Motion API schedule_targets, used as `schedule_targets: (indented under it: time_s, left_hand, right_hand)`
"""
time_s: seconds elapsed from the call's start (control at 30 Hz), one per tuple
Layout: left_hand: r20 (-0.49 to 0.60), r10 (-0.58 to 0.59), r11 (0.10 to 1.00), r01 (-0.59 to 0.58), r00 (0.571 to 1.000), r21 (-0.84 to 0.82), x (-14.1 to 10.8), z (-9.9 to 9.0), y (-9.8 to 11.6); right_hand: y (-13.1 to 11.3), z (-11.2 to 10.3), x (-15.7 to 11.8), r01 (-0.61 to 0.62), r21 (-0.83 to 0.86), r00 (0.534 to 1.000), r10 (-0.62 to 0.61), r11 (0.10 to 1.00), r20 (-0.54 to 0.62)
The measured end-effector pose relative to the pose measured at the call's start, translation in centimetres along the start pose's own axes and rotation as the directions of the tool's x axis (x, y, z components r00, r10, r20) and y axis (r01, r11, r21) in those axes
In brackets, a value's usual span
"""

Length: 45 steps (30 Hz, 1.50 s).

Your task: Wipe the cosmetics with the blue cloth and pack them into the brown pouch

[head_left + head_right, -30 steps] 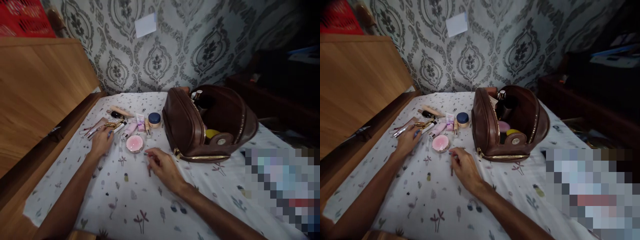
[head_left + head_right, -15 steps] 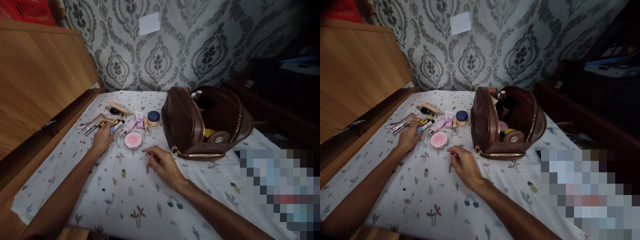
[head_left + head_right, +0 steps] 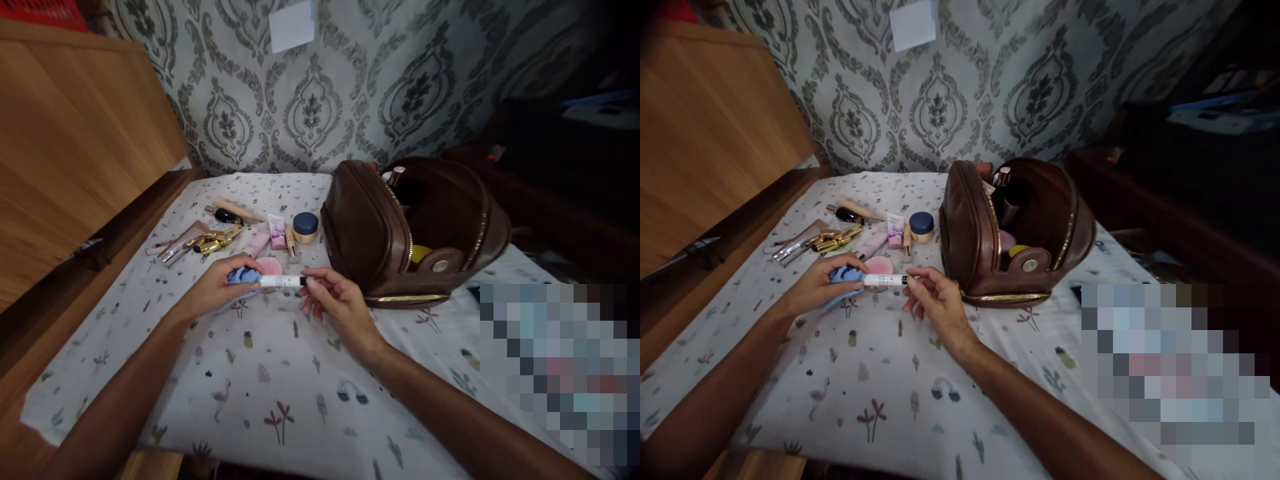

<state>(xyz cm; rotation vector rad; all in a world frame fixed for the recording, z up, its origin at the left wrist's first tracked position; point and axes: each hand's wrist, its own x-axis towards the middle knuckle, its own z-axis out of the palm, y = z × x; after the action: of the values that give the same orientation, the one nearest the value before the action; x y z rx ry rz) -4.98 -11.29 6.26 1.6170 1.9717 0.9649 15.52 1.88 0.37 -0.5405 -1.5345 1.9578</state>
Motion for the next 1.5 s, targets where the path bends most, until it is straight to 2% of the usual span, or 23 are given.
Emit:
schedule_targets:
  time_s: [0.27, 0.33, 0.43, 0.5, 0.63, 0.77, 0.87, 0.93, 1.0, 1.07, 1.13, 1.2, 1.27, 1.3, 1.37, 1.5]
  left_hand:
    - [0.008, 0.017, 1.0, -0.017, 1.0, -0.016, 0.1, 0.5, 0.5]
    - [0.024, -0.062, 0.993, 0.064, 0.998, -0.104, 0.1, 0.5, 0.4]
    - [0.092, -0.223, 0.939, 0.239, 0.97, -0.248, 0.0, 0.4, 0.0]
    - [0.115, -0.258, 0.912, 0.281, 0.959, -0.299, 0.0, 0.3, -0.3]
    - [0.078, -0.253, 0.906, 0.264, 0.964, -0.33, 0.0, 0.3, -0.5]
    - [0.031, -0.22, 0.928, 0.219, 0.975, -0.3, 0.0, 0.5, -0.3]
    - [0.053, -0.192, 0.941, 0.2, 0.98, -0.275, 0.0, 0.4, -0.2]
    - [0.019, -0.128, 0.974, 0.129, 0.992, -0.185, 0.1, 0.4, -0.2]
    - [-0.113, 0.015, 1.0, -0.015, 0.994, 0.004, 0.1, 0.5, -0.1]
    - [-0.277, 0.194, 0.964, -0.13, 0.941, 0.231, -0.1, 1.1, 0.3]
    - [-0.361, 0.353, 0.892, -0.194, 0.863, 0.408, -0.4, 2.0, 0.9]
    - [-0.302, 0.502, 0.78, -0.274, 0.81, 0.562, -0.8, 3.3, 1.7]
    - [-0.126, 0.603, 0.622, -0.365, 0.788, 0.693, -1.1, 4.6, 2.4]
    - [-0.038, 0.615, 0.552, -0.396, 0.787, 0.733, -1.2, 5.0, 2.6]
    - [0.083, 0.583, 0.479, -0.424, 0.808, 0.769, -1.2, 5.4, 2.6]
    - [0.143, 0.426, 0.494, -0.362, 0.893, 0.79, -0.9, 3.7, 1.3]
  right_hand:
    - [-0.1, 0.2, -0.2, 0.035, -0.011, 0.999, -0.035, 0.999, -0.012]
    - [-0.2, 0.2, -0.4, 0.06, -0.037, 0.998, -0.06, 0.998, -0.002]
    - [-0.3, 0.2, -0.6, 0.124, -0.089, 0.992, -0.122, 0.988, 0.034]
    - [-0.3, 0.3, -0.8, 0.168, -0.12, 0.985, -0.163, 0.978, 0.049]
    - [-0.4, 0.3, -0.9, 0.191, -0.134, 0.981, -0.187, 0.972, 0.041]
    - [-0.6, 0.2, -1.0, 0.149, -0.151, 0.988, -0.141, 0.977, 0.067]
    - [-0.6, 0.1, -1.1, 0.11, -0.17, 0.992, -0.097, 0.979, 0.083]
    - [-0.5, 0.1, -1.0, 0.099, -0.151, 0.993, -0.088, 0.984, 0.076]
    - [-0.4, 0.2, -0.9, 0.098, -0.115, 0.994, -0.092, 0.989, 0.059]
    - [-0.3, 0.3, -0.9, 0.105, -0.084, 0.994, -0.102, 0.991, 0.046]
    - [-0.1, 0.5, -1.0, 0.114, -0.07, 0.993, -0.11, 0.991, 0.05]
    - [-0.1, 0.7, -1.2, 0.121, -0.072, 0.99, -0.116, 0.99, 0.075]
    - [-0.2, 0.9, -1.5, 0.145, -0.096, 0.984, -0.134, 0.985, 0.116]
    - [-0.2, 0.9, -1.6, 0.17, -0.119, 0.979, -0.154, 0.978, 0.134]
    - [-0.5, 0.9, -1.8, 0.223, -0.174, 0.968, -0.197, 0.959, 0.154]
    - [-1.3, 0.5, -1.8, 0.238, -0.207, 0.97, -0.224, 0.949, 0.09]
